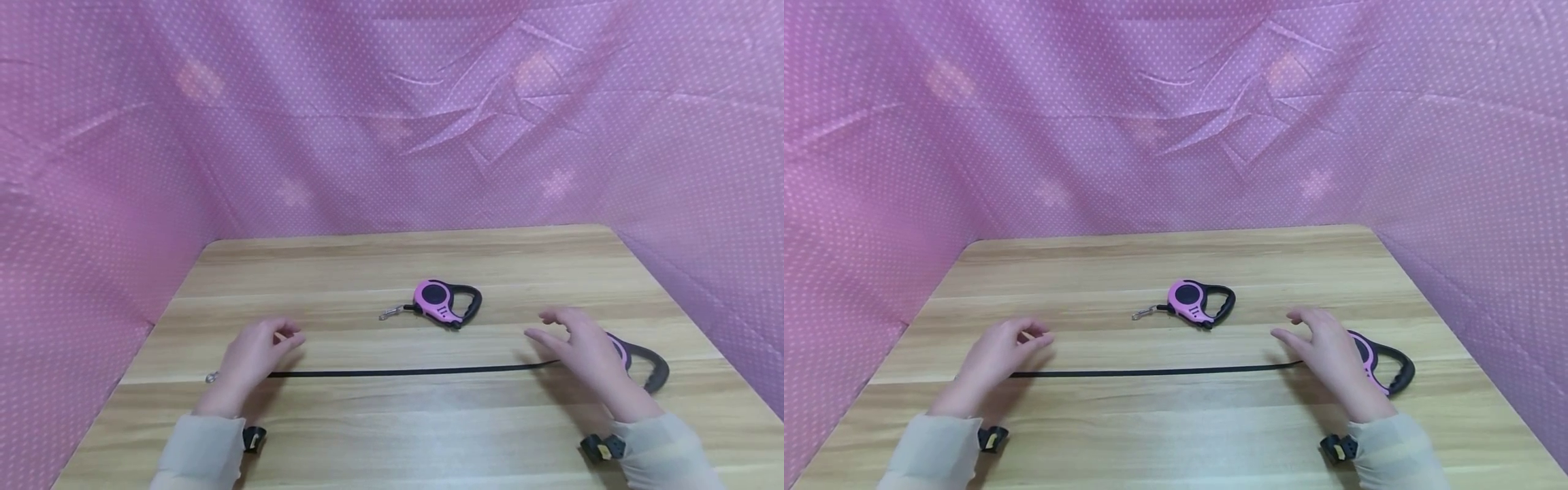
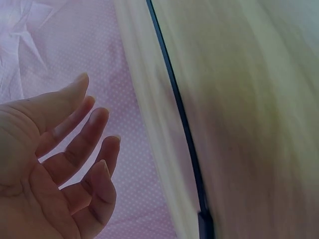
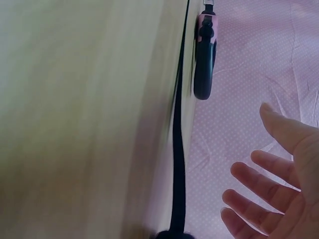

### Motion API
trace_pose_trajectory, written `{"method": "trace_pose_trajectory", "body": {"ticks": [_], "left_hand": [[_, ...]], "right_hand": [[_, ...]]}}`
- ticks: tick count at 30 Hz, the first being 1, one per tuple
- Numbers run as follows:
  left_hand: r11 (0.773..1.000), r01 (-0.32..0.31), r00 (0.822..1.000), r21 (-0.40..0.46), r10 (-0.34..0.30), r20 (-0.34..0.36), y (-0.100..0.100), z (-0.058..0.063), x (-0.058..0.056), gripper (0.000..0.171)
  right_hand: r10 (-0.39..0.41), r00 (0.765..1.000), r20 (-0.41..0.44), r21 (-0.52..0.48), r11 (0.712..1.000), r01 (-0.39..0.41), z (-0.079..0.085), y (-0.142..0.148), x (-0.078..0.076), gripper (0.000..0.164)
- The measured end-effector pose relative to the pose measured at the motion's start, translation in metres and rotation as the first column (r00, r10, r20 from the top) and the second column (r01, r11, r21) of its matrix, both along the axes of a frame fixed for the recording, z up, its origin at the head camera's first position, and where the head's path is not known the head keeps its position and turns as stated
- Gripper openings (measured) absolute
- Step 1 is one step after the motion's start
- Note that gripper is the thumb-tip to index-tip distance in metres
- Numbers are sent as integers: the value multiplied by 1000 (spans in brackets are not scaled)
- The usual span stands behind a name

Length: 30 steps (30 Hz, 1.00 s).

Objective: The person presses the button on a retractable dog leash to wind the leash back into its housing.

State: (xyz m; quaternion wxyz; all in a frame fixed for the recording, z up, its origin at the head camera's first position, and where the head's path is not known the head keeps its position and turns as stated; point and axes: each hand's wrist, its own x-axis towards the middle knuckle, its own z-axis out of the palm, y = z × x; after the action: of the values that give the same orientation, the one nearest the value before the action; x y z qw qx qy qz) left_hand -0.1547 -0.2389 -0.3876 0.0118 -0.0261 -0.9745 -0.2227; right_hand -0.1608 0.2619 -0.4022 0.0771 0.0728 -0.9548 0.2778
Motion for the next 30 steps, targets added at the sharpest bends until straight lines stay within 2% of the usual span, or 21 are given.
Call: {"method": "trace_pose_trajectory", "body": {"ticks": [7, 18, 24, 30], "left_hand": [[1000, -7, 1000, -13, 7, 25, -13, -3, 7, 33], [999, -1, 999, -43, 2, 33, -33, -7, 14, 36], [999, 6, 998, -53, -2, 69, -43, -8, 17, 46], [997, 10, 997, -73, -4, 75, -52, -12, 18, 50]], "right_hand": [[-28, 999, -45, 54, 998, 30, -4, 12, 9, 53], [-27, 992, -120, 75, 997, 36, -8, 30, 21, 47], [-18, 987, -159, 81, 996, 31, -9, 42, 26, 41], [-36, 988, -149, 65, 997, 46, -10, 53, 32, 34]]}}
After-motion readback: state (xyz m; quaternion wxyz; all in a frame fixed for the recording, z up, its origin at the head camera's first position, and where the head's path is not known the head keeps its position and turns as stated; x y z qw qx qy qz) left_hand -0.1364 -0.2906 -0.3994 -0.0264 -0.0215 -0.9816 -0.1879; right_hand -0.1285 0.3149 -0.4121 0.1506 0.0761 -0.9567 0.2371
